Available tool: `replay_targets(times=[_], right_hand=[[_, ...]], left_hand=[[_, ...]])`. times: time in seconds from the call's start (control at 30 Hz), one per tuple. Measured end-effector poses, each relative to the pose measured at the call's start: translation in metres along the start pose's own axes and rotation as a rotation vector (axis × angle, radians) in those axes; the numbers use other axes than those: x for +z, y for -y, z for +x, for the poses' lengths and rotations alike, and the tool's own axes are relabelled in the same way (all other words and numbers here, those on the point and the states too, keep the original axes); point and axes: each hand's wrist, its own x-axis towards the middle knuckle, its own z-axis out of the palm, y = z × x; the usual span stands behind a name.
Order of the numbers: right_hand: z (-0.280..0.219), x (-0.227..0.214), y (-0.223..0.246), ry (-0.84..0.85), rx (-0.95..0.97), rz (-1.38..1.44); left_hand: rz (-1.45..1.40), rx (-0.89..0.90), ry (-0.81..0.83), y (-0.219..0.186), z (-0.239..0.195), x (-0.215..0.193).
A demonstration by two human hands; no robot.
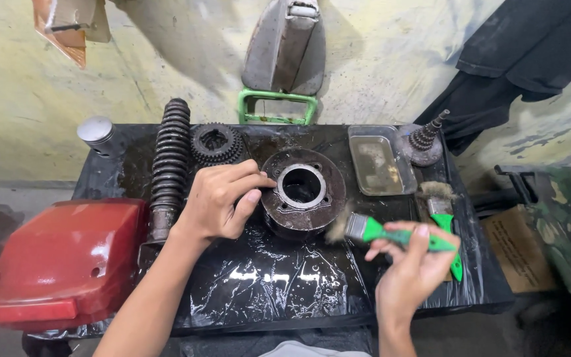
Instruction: Cleaning a motorcycle engine cylinder block using a brush and cleaning solution on a workbench.
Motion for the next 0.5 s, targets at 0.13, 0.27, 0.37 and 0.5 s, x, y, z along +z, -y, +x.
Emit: replay_targets(times=[0.13,0.27,0.37,0.5], right_hand=[[-0.025,0.002,0.017,-0.023,0.079,-0.029],[-0.011,0.004,0.006,-0.019,0.084,-0.061],[0.014,0.013,-0.004,0.017,0.064,-0.077],[0.051,0.029,-0.033,0.112,-0.068,-0.004]], left_hand=[[0.007,-0.005,0.009,0.000,-0.001,0.000],[0.000,0.004,-0.007,-0.001,0.000,0.000],[0.004,0.003,-0.013,-0.001,0.000,-0.001],[-0.007,-0.005,-0.088,0.005,-0.003,0.007]])
